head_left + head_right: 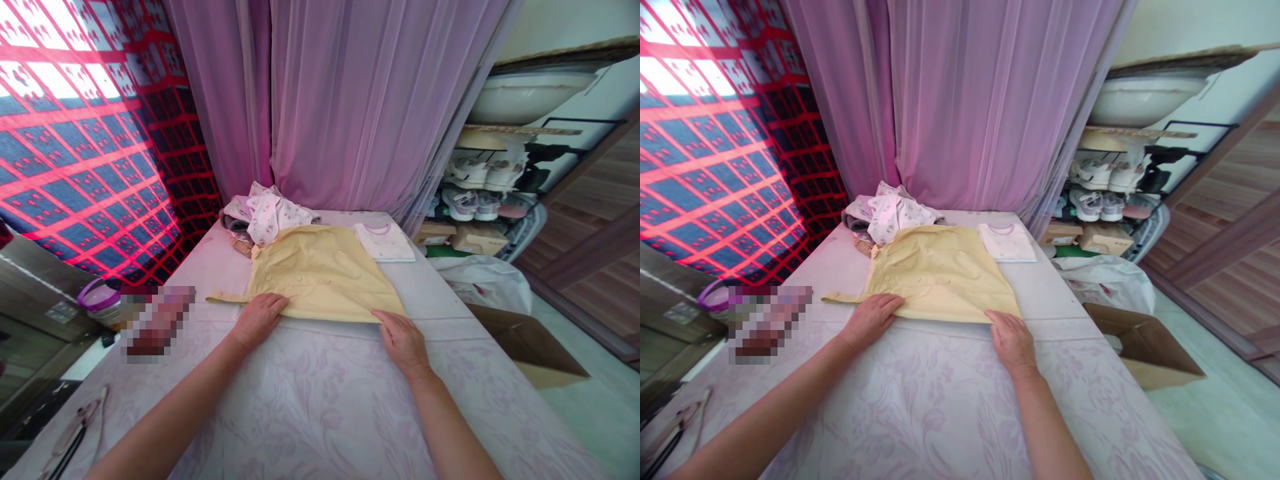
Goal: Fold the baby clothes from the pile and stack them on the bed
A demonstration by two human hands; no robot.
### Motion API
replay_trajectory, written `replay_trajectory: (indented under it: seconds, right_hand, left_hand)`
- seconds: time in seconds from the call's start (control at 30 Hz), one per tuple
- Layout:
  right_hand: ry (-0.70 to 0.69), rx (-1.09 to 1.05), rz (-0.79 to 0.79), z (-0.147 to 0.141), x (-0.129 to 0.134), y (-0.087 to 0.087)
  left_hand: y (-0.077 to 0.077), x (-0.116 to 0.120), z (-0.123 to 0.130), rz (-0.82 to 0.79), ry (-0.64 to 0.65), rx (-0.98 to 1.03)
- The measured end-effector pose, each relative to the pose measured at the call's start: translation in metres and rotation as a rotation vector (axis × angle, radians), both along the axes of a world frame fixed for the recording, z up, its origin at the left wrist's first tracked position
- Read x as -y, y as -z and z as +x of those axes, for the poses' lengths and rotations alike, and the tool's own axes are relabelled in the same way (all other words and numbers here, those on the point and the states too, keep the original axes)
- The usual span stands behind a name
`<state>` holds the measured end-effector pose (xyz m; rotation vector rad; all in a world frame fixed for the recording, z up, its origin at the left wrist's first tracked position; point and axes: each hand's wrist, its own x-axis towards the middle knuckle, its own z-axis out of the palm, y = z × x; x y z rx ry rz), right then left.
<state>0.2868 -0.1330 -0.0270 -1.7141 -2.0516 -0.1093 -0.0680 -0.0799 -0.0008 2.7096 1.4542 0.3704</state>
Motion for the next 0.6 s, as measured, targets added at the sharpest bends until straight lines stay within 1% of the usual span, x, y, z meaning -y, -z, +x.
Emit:
replay_trajectory:
  seconds: [0.1, 0.2, 0.3, 0.37, 0.43, 0.5, 0.6]
  right_hand:
    - [0.016, 0.012, -0.014, -0.001, 0.001, 0.000]
    - [-0.027, 0.028, -0.046, -0.003, 0.002, -0.001]
    - [-0.094, 0.035, -0.054, -0.007, 0.003, -0.003]
    - [-0.088, 0.041, -0.065, -0.009, 0.004, -0.006]
    - [-0.065, 0.052, -0.095, -0.011, 0.006, -0.009]
    - [-0.060, 0.064, -0.131, -0.013, 0.007, -0.012]
    - [-0.078, 0.078, -0.157, -0.014, 0.008, -0.015]
  left_hand:
    - [0.006, -0.005, -0.017, 0.069, -0.084, 0.028]
    - [0.003, -0.009, -0.033, 0.076, -0.138, 0.059]
    - [-0.011, -0.010, -0.044, 0.080, -0.111, 0.050]
    - [-0.022, -0.008, -0.047, 0.098, -0.066, 0.031]
    - [-0.028, -0.004, -0.048, 0.101, -0.024, 0.006]
    - [-0.027, 0.002, -0.049, 0.059, -0.008, -0.024]
    - [-0.019, 0.009, -0.052, -0.065, -0.042, -0.002]
